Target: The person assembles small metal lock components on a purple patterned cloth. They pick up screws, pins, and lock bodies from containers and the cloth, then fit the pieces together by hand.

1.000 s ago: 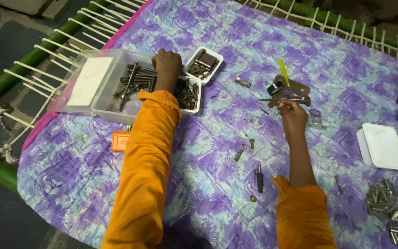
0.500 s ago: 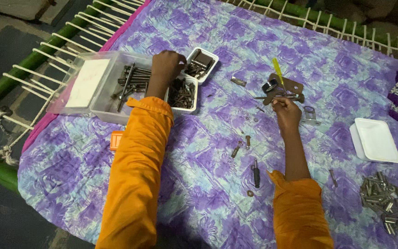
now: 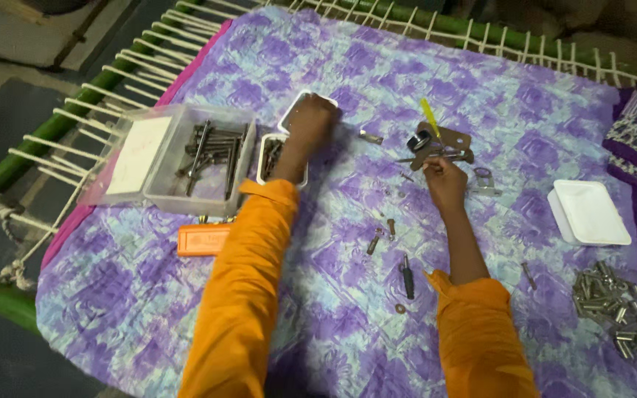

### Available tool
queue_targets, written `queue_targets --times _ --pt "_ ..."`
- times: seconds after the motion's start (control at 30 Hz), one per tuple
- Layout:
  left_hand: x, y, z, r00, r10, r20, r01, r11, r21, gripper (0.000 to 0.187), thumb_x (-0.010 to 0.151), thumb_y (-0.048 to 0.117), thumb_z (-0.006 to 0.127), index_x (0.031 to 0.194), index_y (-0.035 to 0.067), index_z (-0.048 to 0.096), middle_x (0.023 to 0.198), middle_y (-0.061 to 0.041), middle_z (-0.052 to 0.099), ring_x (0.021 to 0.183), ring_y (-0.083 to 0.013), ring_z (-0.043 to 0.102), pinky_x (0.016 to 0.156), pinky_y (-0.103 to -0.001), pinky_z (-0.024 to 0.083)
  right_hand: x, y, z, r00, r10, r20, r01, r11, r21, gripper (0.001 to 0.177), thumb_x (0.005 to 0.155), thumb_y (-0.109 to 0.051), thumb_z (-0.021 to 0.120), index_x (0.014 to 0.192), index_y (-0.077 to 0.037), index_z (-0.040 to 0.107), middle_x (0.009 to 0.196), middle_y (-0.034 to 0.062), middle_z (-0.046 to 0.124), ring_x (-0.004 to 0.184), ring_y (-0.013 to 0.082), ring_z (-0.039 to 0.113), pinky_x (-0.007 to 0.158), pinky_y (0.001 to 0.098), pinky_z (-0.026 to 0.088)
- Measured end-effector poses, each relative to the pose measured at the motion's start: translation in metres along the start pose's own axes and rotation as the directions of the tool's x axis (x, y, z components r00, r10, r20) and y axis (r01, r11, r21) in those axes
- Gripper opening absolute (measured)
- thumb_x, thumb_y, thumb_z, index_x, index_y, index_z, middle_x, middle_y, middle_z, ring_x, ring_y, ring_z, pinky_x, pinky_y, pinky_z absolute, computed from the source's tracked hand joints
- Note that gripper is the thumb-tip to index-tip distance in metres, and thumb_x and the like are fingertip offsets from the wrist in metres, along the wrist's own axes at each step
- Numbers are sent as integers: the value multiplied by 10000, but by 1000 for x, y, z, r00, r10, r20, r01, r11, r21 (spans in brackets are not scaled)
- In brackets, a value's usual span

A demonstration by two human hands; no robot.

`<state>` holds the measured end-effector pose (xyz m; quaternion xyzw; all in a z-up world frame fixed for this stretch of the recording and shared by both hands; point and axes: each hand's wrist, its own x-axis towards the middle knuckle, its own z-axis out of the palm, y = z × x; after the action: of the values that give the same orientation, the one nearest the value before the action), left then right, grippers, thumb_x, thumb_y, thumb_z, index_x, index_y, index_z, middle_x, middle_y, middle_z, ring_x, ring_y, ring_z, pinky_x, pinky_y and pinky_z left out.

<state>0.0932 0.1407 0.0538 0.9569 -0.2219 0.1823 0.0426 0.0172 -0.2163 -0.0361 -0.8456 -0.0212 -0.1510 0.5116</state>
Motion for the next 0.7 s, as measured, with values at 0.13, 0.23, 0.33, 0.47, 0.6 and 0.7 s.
queue_targets --times 0.13,0.23,0.33,0.47,0.6,0.7 --pt "41 63 69 978 201 -50 -206 967 -147 189 783 155 675 939 59 720 1001 -129 728 1001 -344 661 848 -447 565 6 2 -1 1000 10 2 -10 999 -48 175 927 -157 750 1077 -66 762 926 61 762 814 124 705 746 282 549" --pt "46 91 117 991 29 130 -17 996 -92 139 896 157 642 975 87 732 1028 -140 722 1046 -335 660 821 -493 569 3 -1 -2 999 31 11 -31 999 -26 182 923 -162 741 1084 -79 759 945 55 766 830 130 711 754 284 553" --pt "39 91 143 998 -52 19 54 989 -140 189 788 135 683 956 62 727 1032 -150 728 1031 -344 691 773 -477 592 3 -5 -3 998 66 17 -65 998 -25 164 928 -170 731 1067 -90 767 934 61 772 824 137 713 755 291 553" --pt "43 52 135 983 -56 177 98 966 -240 160 787 170 729 905 65 755 954 -199 735 884 -385 713 756 -490 586 4 -7 -3 1000 -6 15 7 994 -110 158 937 -171 729 1056 -78 776 930 84 772 820 155 721 768 308 552" --pt "49 -20 81 984 -100 146 148 920 -362 128 801 168 731 859 65 779 860 -207 733 772 -385 714 719 -477 563 6 -6 -4 1000 -22 6 22 991 -135 163 926 -189 740 1045 -87 785 921 80 774 824 167 733 758 319 555" --pt "19 -59 35 940 -203 274 271 932 -241 140 806 199 764 807 59 761 866 -207 740 818 -372 724 766 -449 580 5 -3 -2 1000 9 2 -9 996 -88 165 929 -191 737 1050 -89 782 913 79 773 817 177 737 758 319 558"
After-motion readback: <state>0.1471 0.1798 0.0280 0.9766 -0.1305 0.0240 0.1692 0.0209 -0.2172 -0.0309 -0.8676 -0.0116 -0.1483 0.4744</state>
